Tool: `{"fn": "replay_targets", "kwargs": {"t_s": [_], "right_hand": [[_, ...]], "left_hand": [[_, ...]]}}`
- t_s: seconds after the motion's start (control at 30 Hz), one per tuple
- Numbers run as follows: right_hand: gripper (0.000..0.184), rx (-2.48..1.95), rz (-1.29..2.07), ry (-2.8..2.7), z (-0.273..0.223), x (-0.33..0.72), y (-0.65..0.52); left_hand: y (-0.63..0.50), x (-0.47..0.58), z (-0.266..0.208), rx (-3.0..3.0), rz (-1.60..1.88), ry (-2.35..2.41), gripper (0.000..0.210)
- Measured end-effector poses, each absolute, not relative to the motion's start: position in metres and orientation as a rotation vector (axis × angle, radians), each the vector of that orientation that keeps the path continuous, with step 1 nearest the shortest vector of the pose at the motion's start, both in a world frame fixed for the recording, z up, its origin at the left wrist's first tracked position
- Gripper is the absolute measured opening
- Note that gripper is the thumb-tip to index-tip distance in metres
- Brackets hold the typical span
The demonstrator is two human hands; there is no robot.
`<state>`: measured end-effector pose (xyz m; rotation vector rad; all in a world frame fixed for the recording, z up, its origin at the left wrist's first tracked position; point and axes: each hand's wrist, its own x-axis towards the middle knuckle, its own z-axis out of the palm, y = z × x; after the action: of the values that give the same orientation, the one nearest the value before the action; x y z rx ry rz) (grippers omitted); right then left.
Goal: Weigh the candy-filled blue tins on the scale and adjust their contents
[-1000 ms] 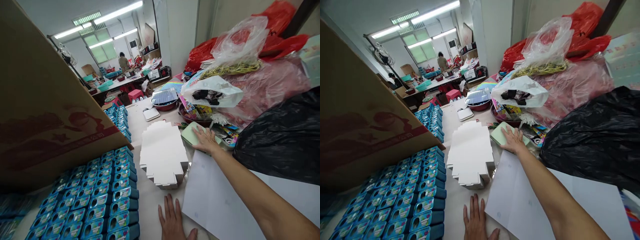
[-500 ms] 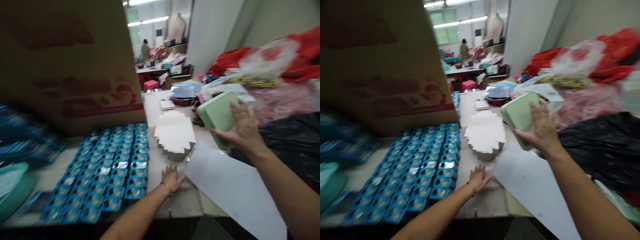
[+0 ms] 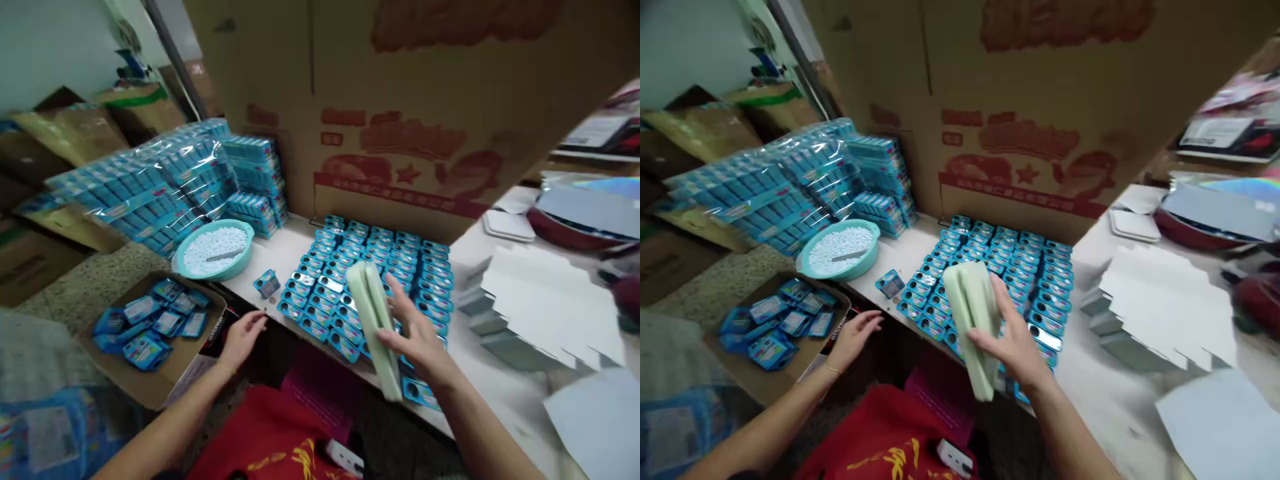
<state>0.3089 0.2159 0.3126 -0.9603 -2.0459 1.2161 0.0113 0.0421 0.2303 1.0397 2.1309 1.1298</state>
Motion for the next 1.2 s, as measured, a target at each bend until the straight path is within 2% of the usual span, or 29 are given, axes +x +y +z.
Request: {"fn": "replay_targets", "kwargs": {"t_s": [0.07,0.17,0.37,0.4,0.47,0.53,0.8,0.97,1.03,1.2], "right_hand": [[0.089,-0.949,1.288,-2.111,0.318,0.232,0.221],[0.095,-1.103,1.213,-2.203,0.313,0.119,0.246],[0.097,-1.661,0.964,-2.311,0.271,-0.044,0.302],[0.097,-1.735,0.931,-2.32,0.264,-0.06,0.308],[0.095,-1.877,0.9,-2.326,0.251,-0.084,0.315],[0.095,-1.992,0.888,-2.323,0.237,-0.1,0.318],[0.097,-2.215,0.928,-2.264,0.162,-0.134,0.269],[0.09,-2.206,0.851,-2.151,0.149,-0.134,0.23],[0.082,-2.146,0.822,-2.15,0.151,-0.118,0.213],[0.043,-1.752,0.656,-2.484,0.151,-0.054,0.154]], "left_hand": [[0.022,-0.051,0.22,0.975,1.146,2.264,0.04],[0.016,-0.11,0.202,0.975,1.162,2.295,0.048],[0.104,-0.13,0.157,1.159,1.077,2.263,0.072],[0.119,-0.128,0.151,1.167,1.054,2.219,0.069],[0.14,-0.125,0.144,1.162,0.985,2.093,0.051],[0.144,-0.127,0.141,1.2,0.967,1.981,0.042],[0.044,-0.184,0.17,1.323,0.886,2.016,0.038],[-0.011,-0.223,0.195,1.299,0.88,2.142,0.035],[-0.023,-0.236,0.2,1.271,0.871,2.184,0.037],[-0.037,-0.265,0.221,1.231,0.81,2.274,0.045]]}}
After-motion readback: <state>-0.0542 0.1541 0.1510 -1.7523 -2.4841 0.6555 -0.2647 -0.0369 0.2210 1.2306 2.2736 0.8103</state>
